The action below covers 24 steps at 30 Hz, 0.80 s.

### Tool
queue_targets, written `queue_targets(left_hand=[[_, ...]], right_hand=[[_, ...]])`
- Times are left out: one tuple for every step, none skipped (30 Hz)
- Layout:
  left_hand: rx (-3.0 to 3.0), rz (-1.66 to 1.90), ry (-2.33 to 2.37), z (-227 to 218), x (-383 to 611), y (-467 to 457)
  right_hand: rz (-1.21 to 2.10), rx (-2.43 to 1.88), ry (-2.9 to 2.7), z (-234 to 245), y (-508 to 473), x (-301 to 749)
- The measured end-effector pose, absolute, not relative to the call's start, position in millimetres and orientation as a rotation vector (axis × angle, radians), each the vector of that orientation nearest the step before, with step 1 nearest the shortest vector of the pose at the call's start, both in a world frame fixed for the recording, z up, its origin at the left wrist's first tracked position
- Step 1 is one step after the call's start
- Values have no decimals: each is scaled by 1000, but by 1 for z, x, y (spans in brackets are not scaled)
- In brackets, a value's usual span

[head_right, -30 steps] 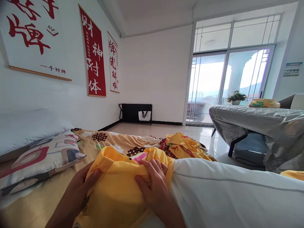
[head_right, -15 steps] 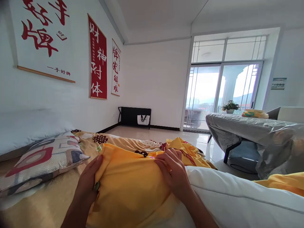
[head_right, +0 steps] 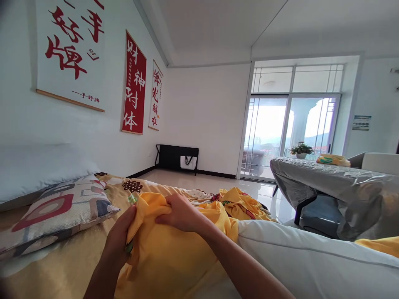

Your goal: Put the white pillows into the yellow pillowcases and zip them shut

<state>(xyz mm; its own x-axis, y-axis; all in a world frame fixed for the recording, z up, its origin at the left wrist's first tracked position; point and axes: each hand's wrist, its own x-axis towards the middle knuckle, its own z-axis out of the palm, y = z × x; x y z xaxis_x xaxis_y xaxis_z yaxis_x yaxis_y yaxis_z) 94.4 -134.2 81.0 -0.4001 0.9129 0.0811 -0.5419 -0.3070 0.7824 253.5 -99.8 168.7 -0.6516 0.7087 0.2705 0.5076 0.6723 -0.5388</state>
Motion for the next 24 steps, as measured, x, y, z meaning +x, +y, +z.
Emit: queue_targets(left_hand=[[726, 1835, 832, 80, 87, -135], [807, 1809, 800, 80, 79, -137], [909, 1783, 766, 80, 71, -140], [1041, 1768, 743, 81, 65, -145], [1177, 1762, 752, 83, 61, -150], [1305, 1753, 807, 85, 60, -156], [1416, 1729, 902, 88, 60, -162], [1494, 1699, 1020, 91, 64, -167], [1533, 1675, 1143, 94, 68, -171], [1539, 1665, 1249, 96, 74, -173], [1523, 1667, 1323, 98, 80, -174], [1496, 1682, 1354, 100, 85, -173], [1465, 1705, 1348, 100, 89, -172], [1431, 1719, 1322, 100, 91, -169], [1396, 1718, 1281, 99, 93, -167], [1356, 1707, 1231, 98, 92, -164], [1311, 1692, 1174, 97, 91, -162], [1270, 1673, 1112, 95, 90, -160], [1238, 1649, 1051, 94, 89, -159], [1220, 1625, 998, 92, 88, -158], [1216, 1604, 958, 91, 87, -157], [1217, 1592, 932, 91, 88, -156], [1220, 1591, 909, 90, 89, -156], [1218, 1601, 877, 90, 90, -156]], right_hand=[[637, -887, -2382, 168, -97, 252], [676, -834, -2335, 167, -96, 251], [705, -796, -2294, 165, -95, 251], [726, -781, -2263, 164, -96, 251], [743, -788, -2241, 164, -96, 250], [757, -808, -2227, 163, -98, 249], [765, -835, -2221, 163, -99, 248], [764, -858, -2225, 164, -100, 247], [757, -866, -2243, 165, -101, 245], [741, -850, -2273, 167, -102, 243], [710, -817, -2310, 168, -104, 242], [669, -771, -2350, 171, -105, 242], [617, -723, -2385, 173, -106, 242], [546, -679, -2405, 174, -108, 243], [446, -650, -2394, 175, -111, 245], [315, -629, -2349, 175, -114, 248], [160, -605, -2268, 173, -117, 251], [-8, -571, -2163, 171, -122, 254], [-172, -518, -2055, 166, -127, 257], [-314, -454, -1971, 161, -132, 259], [-427, -397, -1925, 154, -138, 260], [-516, -362, -1921, 147, -142, 259], [-587, -358, -1944, 140, -146, 258], [-646, -383, -1982, 133, -148, 256]])
